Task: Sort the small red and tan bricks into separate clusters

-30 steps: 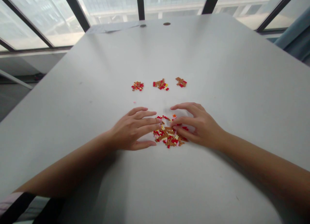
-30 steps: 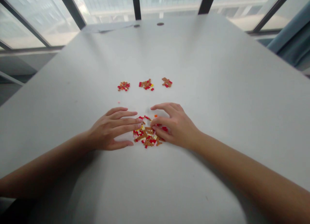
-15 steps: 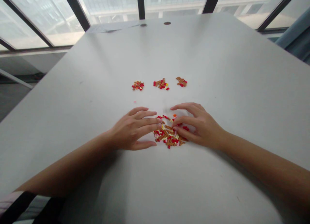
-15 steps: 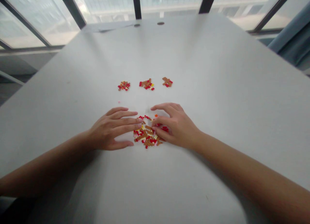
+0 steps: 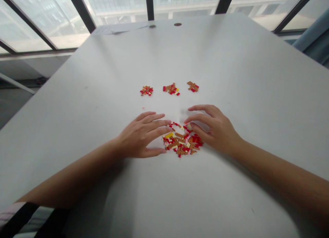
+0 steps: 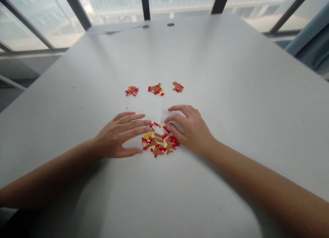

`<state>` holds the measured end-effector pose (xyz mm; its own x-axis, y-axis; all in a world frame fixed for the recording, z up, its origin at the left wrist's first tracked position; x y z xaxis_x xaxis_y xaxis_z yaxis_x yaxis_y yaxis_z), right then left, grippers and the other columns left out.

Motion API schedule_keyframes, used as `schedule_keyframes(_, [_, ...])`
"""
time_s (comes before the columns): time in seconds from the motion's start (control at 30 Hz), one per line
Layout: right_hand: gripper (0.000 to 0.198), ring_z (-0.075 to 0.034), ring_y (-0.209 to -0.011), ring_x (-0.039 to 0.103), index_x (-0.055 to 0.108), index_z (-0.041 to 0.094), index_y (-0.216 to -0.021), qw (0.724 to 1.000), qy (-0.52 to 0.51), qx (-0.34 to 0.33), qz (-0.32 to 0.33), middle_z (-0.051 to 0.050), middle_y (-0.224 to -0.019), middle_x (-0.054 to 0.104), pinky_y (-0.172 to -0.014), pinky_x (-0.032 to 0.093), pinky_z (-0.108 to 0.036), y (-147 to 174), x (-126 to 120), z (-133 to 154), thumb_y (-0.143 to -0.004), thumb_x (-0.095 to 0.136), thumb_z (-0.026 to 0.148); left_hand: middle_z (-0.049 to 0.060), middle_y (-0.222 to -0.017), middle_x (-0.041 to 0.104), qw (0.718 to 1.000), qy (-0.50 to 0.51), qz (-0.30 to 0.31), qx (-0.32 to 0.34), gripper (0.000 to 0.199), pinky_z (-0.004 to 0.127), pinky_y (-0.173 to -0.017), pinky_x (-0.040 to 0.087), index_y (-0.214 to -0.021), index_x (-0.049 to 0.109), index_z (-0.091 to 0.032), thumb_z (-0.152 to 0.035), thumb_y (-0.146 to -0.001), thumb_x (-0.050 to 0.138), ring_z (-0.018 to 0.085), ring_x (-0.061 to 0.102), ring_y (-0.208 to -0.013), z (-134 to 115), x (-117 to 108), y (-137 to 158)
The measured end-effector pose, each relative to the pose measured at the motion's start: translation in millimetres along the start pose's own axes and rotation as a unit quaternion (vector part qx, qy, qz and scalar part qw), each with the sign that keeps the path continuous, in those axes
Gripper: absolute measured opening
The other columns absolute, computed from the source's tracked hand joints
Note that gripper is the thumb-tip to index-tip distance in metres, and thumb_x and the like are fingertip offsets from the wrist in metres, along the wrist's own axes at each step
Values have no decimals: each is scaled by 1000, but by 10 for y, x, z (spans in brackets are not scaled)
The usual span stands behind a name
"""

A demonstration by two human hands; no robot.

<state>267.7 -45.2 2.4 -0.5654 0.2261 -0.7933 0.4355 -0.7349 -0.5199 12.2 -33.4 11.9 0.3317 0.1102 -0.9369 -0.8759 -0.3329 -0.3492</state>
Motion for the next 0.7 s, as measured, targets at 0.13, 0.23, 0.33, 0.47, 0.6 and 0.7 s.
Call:
schedule_keyframes(0.13, [14, -27, -108, 65, 70, 25, -97, 1000, 0, 14, -2, -12, -117, 68, -94, 53, -51, 12, 24, -26, -92, 57, 21, 12, -138, 64, 1000, 5, 2, -1, 51, 46, -113, 39, -130, 58, -15, -53, -96, 54, 30, 54, -134, 1, 4, 2])
schedule_keyframes(0.23, [14, -27, -109, 65, 70, 25, -97, 1000, -2, 17, 2, -11, -117, 68, -94, 53, -51, 12, 19, -27, -92, 57, 22, 11, -136, 66, 1000, 10, 3, 1, 50, 46, -114, 39, -131, 58, -16, -52, -96, 55, 29, 55, -134, 0, 4, 5])
schedule_keyframes(0.33, [14, -27, -110, 65, 70, 27, -96, 1000, -8, 21, 14, -10, -119, 68, -94, 53, -51, 6, 5, -19, -92, 58, 23, 8, -132, 68, 1000, 13, -5, 18, 44, 44, -116, 38, -129, 59, -18, -48, -97, 56, 26, 55, -134, -7, -4, 4])
schedule_keyframes(0.47, [14, -27, -110, 64, 71, 27, -95, 999, -13, 25, 17, -10, -120, 68, -94, 52, -52, 2, -4, -12, -92, 57, 24, 6, -131, 69, 999, 1, -20, 37, 42, 41, -115, 39, -130, 57, -18, -44, -97, 57, 24, 57, -132, -19, -17, -4])
schedule_keyframes(0.6, [14, -28, -110, 64, 71, 27, -94, 1000, -13, 25, 13, -10, -120, 67, -94, 52, -53, 4, 2, -16, -91, 58, 23, 9, -135, 67, 999, -13, -24, 17, 46, 41, -111, 43, -133, 55, -14, -44, -98, 57, 27, 57, -132, -13, -13, -4])
schedule_keyframes(0.7, [15, -28, -109, 65, 71, 26, -94, 1000, -7, 17, 10, -11, -119, 68, -93, 53, -52, 4, 0, -16, -91, 58, 21, 11, -135, 66, 1000, -12, -20, 4, 49, 43, -112, 44, -134, 55, -14, -47, -98, 55, 28, 55, -134, -1, 1, 5])
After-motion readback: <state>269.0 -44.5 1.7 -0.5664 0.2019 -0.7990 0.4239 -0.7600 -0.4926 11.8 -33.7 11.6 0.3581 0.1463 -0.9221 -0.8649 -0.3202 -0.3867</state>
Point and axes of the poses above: each hand's wrist, its own y-axis away from the middle knuckle, its own x-axis out of the palm, z = x × y, the point moved 2 cm from there along -y, towards the middle knuckle
